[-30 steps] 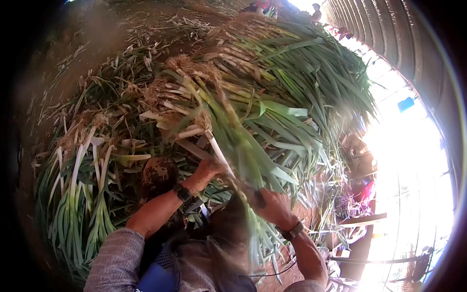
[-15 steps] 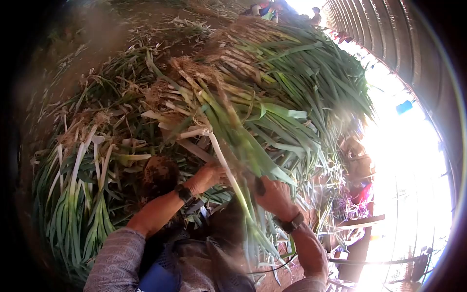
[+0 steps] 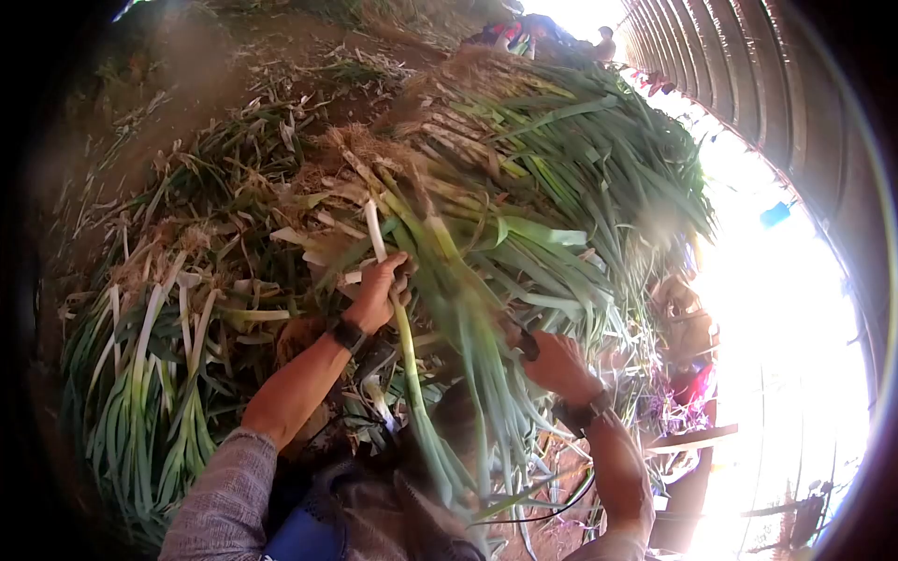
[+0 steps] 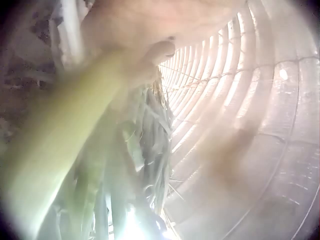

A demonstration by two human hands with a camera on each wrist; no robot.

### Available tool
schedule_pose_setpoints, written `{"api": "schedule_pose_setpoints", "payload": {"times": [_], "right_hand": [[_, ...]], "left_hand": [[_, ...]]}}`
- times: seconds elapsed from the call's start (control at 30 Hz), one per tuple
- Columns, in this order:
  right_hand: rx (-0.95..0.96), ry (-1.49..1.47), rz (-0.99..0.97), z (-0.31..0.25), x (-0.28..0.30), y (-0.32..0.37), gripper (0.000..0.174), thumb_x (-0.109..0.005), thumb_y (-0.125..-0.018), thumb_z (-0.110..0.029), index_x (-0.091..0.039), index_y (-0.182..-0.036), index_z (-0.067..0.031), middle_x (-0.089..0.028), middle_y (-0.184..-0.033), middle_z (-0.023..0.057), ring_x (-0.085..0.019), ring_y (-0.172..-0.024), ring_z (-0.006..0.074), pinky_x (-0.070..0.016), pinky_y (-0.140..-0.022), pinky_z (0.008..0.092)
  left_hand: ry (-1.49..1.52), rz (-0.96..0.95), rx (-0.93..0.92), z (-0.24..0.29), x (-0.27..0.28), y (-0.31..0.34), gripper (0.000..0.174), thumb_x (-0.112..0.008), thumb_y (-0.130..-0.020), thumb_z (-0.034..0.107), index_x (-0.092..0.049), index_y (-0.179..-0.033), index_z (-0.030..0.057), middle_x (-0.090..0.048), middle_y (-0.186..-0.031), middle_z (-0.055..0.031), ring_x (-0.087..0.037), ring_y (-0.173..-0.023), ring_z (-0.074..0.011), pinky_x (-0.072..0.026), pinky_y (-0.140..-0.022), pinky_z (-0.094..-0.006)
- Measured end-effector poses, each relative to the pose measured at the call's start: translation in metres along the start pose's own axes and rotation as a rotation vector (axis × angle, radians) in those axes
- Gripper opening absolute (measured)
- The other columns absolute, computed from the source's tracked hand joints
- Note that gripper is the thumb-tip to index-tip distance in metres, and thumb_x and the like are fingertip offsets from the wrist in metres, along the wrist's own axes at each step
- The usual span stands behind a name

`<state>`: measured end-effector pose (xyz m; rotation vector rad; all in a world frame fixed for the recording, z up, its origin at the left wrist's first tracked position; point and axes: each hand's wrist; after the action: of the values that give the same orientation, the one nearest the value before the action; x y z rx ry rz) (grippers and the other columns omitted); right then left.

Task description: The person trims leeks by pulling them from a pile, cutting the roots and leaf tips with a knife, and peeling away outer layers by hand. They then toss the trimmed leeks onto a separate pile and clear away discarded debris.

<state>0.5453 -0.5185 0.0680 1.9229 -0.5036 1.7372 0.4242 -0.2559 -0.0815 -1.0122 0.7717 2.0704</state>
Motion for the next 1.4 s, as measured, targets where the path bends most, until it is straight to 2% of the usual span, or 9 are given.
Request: {"api": "schedule_pose_setpoints", "payload": {"times": [0.13, 0.23, 0.27, 0.6, 0.93, 1.03, 1.1, 1.3, 1.4], "right_hand": [[-0.042, 0.077, -0.103, 0.003, -0.004, -0.015, 0.028, -0.063, -0.081, -0.029, -0.062, -0.094, -0.0048, -0.066, -0.088, 0.0232, -0.062, -0.086, 0.0453, -0.0473, -0.079, 0.0535], [-0.021, 0.042, 0.014, 0.013, -0.016, -0.027, 0.025, -0.068, -0.077, -0.027, -0.063, -0.087, -0.0043, -0.064, -0.075, 0.0202, -0.062, -0.074, 0.0423, -0.0469, -0.068, 0.0502], [-0.018, 0.072, 0.031, 0.017, -0.018, -0.032, 0.026, -0.068, -0.078, -0.027, -0.062, -0.087, -0.0038, -0.064, -0.076, 0.0203, -0.062, -0.075, 0.0422, -0.0466, -0.068, 0.0502], [0.002, 0.024, -0.017, -0.012, 0.0, -0.097, 0.03, -0.066, -0.077, -0.03, -0.065, -0.09, -0.0033, -0.066, -0.085, 0.0216, -0.063, -0.083, 0.042, -0.0475, -0.074, 0.0502], [-0.058, -0.105, -0.098, 0.012, -0.021, -0.102, 0.036, -0.069, -0.078, -0.032, -0.065, -0.095, -0.0002, -0.065, -0.083, 0.0231, -0.063, -0.077, 0.0383, -0.0473, -0.069, 0.0456], [-0.071, -0.216, -0.204, 0.011, -0.009, -0.07, 0.034, -0.07, -0.078, -0.031, -0.065, -0.094, -0.0007, -0.063, -0.077, 0.0213, -0.062, -0.071, 0.0365, -0.0468, -0.065, 0.0441], [0.009, -0.077, -0.25, 0.012, -0.009, -0.044, 0.03, -0.065, -0.081, -0.029, -0.066, -0.101, -0.007, -0.068, -0.087, 0.0216, -0.066, -0.084, 0.0403, -0.0504, -0.073, 0.049], [-0.091, -0.112, -0.114, 0.017, -0.026, 0.019, 0.03, -0.065, -0.086, -0.035, -0.065, -0.1, -0.008, -0.068, -0.078, 0.0181, -0.066, -0.07, 0.0392, -0.0487, -0.062, 0.0488], [0.04, -0.213, 0.14, 0.007, -0.028, 0.039, 0.027, -0.069, -0.086, -0.027, -0.056, -0.081, -0.0039, -0.059, -0.063, 0.0166, -0.058, -0.058, 0.0385, -0.044, -0.053, 0.0452]], "left_hand": [[-0.126, 0.039, 0.022, 0.003, -0.015, -0.027, 0.01, -0.063, -0.094, 0.019, -0.062, -0.097, 0.0094, -0.071, -0.098, -0.0068, -0.051, -0.055, -0.0092, -0.0441, -0.043, -0.0287], [-0.145, 0.053, 0.052, -0.007, -0.017, -0.039, 0.013, -0.062, -0.094, 0.019, -0.062, -0.101, 0.0081, -0.071, -0.097, -0.0066, -0.057, -0.06, -0.0108, -0.0481, -0.045, -0.0307], [-0.163, 0.029, 0.033, -0.011, -0.017, -0.043, 0.022, -0.062, -0.093, 0.018, -0.06, -0.107, 0.0016, -0.068, -0.093, -0.0083, -0.059, -0.059, -0.0167, -0.047, -0.043, -0.0335], [-0.176, 0.062, -0.142, -0.007, -0.032, -0.086, 0.041, -0.06, -0.094, 0.016, -0.049, -0.128, -0.0028, -0.064, -0.101, -0.0129, -0.07, -0.078, -0.0214, -0.056, -0.051, -0.0342], [-0.256, 0.099, -0.099, 0.011, -0.032, -0.094, 0.03, -0.059, -0.094, 0.019, -0.051, -0.117, 0.0008, -0.063, -0.096, -0.011, -0.071, -0.08, -0.0221, -0.0493, -0.041, -0.033], [-0.318, 0.154, 0.016, 0.018, -0.031, -0.086, 0.026, -0.064, -0.093, 0.025, -0.056, -0.108, 0.0049, -0.061, -0.085, -0.0049, -0.066, -0.066, -0.017, -0.0425, -0.039, -0.0298], [-0.227, 0.069, 0.068, 0.02, -0.036, -0.076, 0.028, -0.066, -0.093, 0.03, -0.061, -0.104, 0.0045, -0.058, -0.077, -0.0045, -0.055, -0.056, -0.0125, -0.0357, -0.038, -0.0275], [-0.204, -0.117, 0.129, -0.002, -0.033, -0.027, 0.026, -0.07, -0.09, 0.032, -0.064, -0.1, 0.009, -0.059, -0.077, 0.0009, -0.054, -0.058, -0.0089, -0.0408, -0.043, -0.0272], [-0.122, -0.173, 0.131, -0.021, -0.046, 0.007, 0.027, -0.068, -0.092, 0.032, -0.062, -0.099, 0.007, -0.066, -0.078, -0.005, -0.068, -0.065, -0.0157, -0.0532, -0.046, -0.0309]]}}
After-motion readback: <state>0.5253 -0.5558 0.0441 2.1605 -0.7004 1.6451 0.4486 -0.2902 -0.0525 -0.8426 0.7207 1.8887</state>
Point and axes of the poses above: each hand's wrist, its own y-axis away from the middle knuckle, its own x-axis out of the back of the hand, z = x × y
